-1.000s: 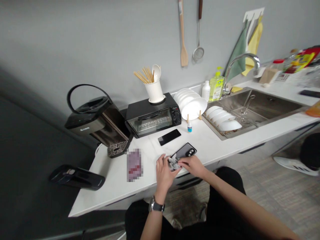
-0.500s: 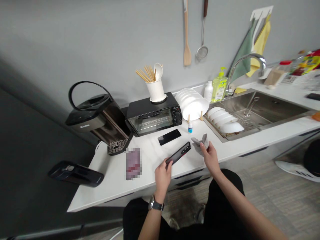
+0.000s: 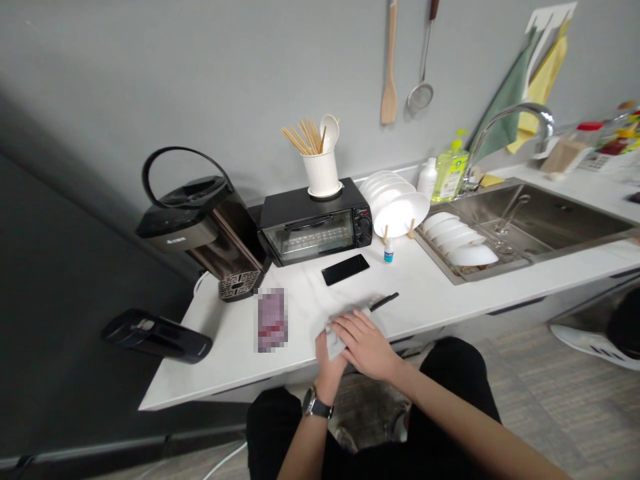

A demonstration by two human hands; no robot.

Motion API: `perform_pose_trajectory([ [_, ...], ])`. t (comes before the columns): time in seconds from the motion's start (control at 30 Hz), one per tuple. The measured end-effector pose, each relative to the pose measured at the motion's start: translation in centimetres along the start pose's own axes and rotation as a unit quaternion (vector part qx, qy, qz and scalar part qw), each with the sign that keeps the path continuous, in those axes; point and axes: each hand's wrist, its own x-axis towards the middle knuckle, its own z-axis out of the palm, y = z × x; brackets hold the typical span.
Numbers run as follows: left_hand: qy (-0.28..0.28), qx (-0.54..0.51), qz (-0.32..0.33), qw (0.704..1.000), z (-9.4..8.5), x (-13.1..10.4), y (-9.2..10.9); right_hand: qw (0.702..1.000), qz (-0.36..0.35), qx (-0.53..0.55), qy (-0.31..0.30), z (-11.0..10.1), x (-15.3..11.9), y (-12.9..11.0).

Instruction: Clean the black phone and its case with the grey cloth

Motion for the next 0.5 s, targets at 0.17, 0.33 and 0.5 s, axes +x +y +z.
perform_pose_trajectory([
  [0.17, -0.017, 0.033, 0.018, 0.999, -0.6, 0.3, 1.0, 0.997, 0.043, -0.061, 0.027, -1.1, -0.7, 5.1],
  [0.33, -0.007, 0.077, 0.038, 0.996, -1.1, 0.8, 2.3, 0.978, 0.169, -0.071, 0.098, -2.6, -0.7, 8.5],
  [0.5, -0.004, 0.058, 0.043, 0.997, -0.7, 0.5, 1.2, 0.986, 0.132, -0.033, 0.093, -0.1, 0.1, 2.3],
])
